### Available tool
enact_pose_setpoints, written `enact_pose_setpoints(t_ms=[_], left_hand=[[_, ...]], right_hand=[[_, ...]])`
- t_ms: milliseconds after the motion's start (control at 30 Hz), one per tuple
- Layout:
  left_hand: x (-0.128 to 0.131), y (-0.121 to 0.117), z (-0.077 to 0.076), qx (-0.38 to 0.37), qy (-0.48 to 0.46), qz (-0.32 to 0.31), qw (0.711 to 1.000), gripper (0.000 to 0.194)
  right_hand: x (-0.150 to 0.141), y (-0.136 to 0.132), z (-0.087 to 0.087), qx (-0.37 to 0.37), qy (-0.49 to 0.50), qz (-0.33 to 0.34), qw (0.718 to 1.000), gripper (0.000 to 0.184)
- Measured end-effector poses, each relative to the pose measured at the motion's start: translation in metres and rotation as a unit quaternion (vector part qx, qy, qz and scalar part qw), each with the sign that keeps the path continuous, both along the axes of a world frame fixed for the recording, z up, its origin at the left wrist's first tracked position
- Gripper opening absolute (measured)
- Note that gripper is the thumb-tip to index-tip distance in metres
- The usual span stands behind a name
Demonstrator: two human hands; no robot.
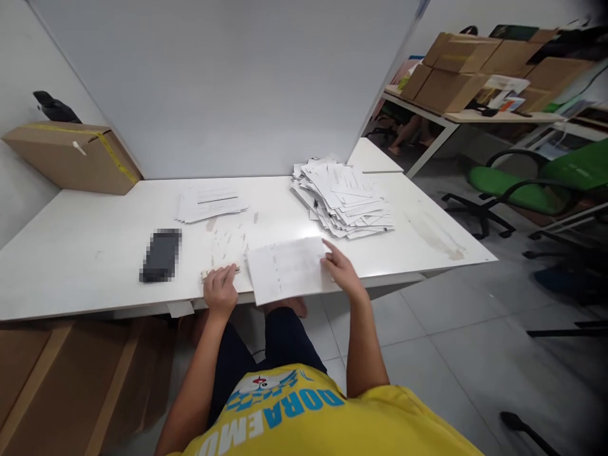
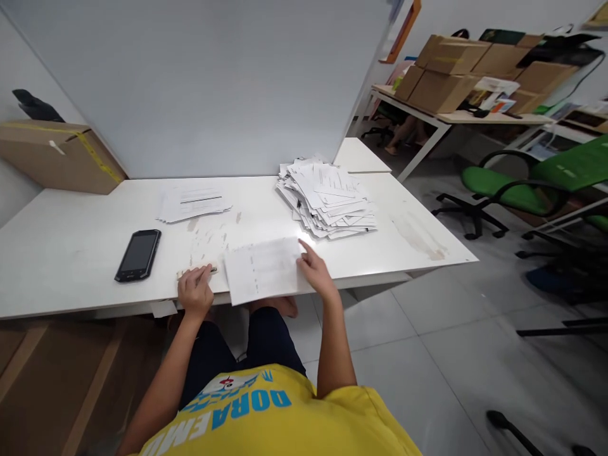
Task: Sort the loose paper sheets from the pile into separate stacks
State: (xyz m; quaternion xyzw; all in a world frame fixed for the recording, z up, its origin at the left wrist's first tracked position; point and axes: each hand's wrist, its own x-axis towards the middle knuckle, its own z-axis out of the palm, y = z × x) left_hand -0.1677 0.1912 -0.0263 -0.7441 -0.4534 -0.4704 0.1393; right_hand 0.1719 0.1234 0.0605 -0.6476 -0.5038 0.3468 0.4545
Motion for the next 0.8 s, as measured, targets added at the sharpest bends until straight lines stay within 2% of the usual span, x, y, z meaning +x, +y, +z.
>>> enact_pose_setpoints(t_ms=[100, 200, 300, 400, 533, 633, 733, 800], left_hand=[[0.000, -0.001, -0.001, -0.003, -0.006, -0.012, 1.000, 0.038], [0.000, -0.002, -0.001, -0.006, 0.005, 0.000, 1.000, 0.038], [0.000, -0.002, -0.004, 0.008, 0.007, 0.023, 1.000, 0.038], [0.000, -0.001, -0.008, 0.007, 0.009, 0.018, 1.000, 0.040], [0.001, -0.005, -0.009, -0.021, 0.006, 0.006, 1.000, 0.041], [0.003, -0.010, -0.007, -0.009, 0.016, 0.011, 1.000, 0.041], [0.003, -0.014, -0.006, -0.018, 0.037, 0.018, 0.999, 0.042], [0.002, -0.017, -0.006, -0.038, 0.048, 0.024, 0.998, 0.042]], right_hand=[[0.034, 0.026, 0.008, 0.105, -0.029, -0.123, 0.986, 0.063], [0.067, 0.076, 0.011, 0.206, -0.043, -0.253, 0.944, 0.058], [0.095, 0.125, 0.012, 0.210, -0.040, -0.334, 0.918, 0.056], [0.114, 0.155, 0.011, 0.177, -0.045, -0.384, 0.905, 0.057], [0.128, 0.166, 0.001, 0.135, -0.054, -0.450, 0.881, 0.062], [0.133, 0.161, -0.010, 0.097, -0.055, -0.450, 0.886, 0.067], [0.122, 0.150, -0.020, 0.061, -0.108, -0.448, 0.885, 0.075], [0.103, 0.143, -0.023, 0.061, -0.168, -0.445, 0.877, 0.077]])
